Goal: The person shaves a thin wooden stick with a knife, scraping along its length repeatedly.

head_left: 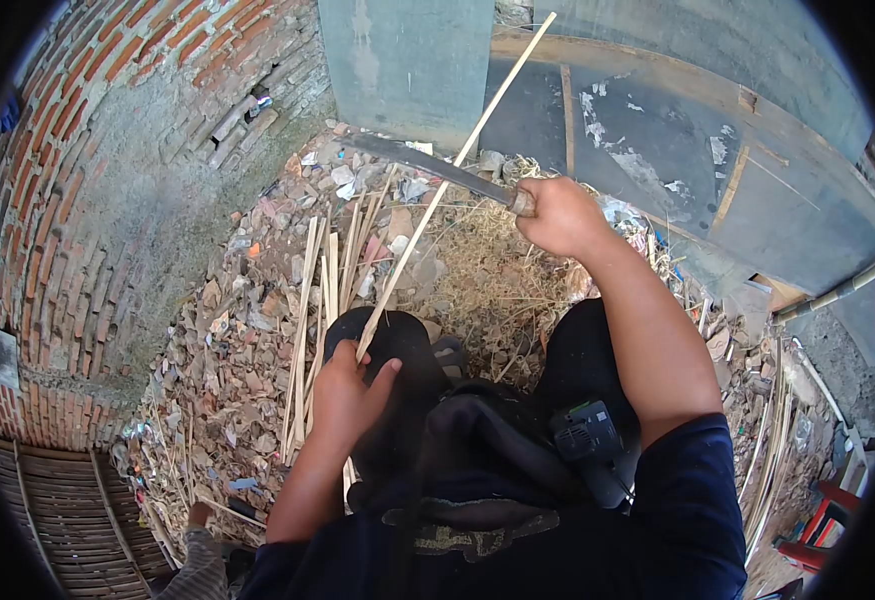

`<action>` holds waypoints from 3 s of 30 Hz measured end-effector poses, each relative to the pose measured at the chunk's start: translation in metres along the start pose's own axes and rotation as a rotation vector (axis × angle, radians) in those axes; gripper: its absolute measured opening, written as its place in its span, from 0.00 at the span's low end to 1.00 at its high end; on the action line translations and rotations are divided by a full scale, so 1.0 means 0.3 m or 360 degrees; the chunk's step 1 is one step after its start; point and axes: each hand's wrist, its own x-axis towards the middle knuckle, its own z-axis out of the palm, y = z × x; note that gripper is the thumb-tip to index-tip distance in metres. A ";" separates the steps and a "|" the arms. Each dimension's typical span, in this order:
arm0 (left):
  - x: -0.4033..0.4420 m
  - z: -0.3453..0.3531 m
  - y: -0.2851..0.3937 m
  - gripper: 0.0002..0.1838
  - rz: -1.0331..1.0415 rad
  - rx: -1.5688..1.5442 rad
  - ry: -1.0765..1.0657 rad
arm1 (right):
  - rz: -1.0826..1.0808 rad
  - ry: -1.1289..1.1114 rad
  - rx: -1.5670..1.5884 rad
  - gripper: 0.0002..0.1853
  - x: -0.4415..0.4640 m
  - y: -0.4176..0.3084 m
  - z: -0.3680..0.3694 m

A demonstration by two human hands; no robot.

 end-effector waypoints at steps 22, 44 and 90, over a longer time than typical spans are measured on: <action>-0.074 -0.014 -0.055 0.24 -0.0015 -0.0261 -0.0176 | -0.0342 -0.0293 -0.0285 0.15 -0.067 -0.147 0.022; -0.368 0.064 -0.381 0.20 -0.0085 0.0049 -0.0076 | -0.0234 -0.0474 -0.0274 0.20 -0.022 -0.052 0.115; -0.341 0.109 -0.415 0.18 -0.0012 0.0039 -0.0018 | 0.0179 -0.0299 -0.0170 0.22 0.078 0.113 0.078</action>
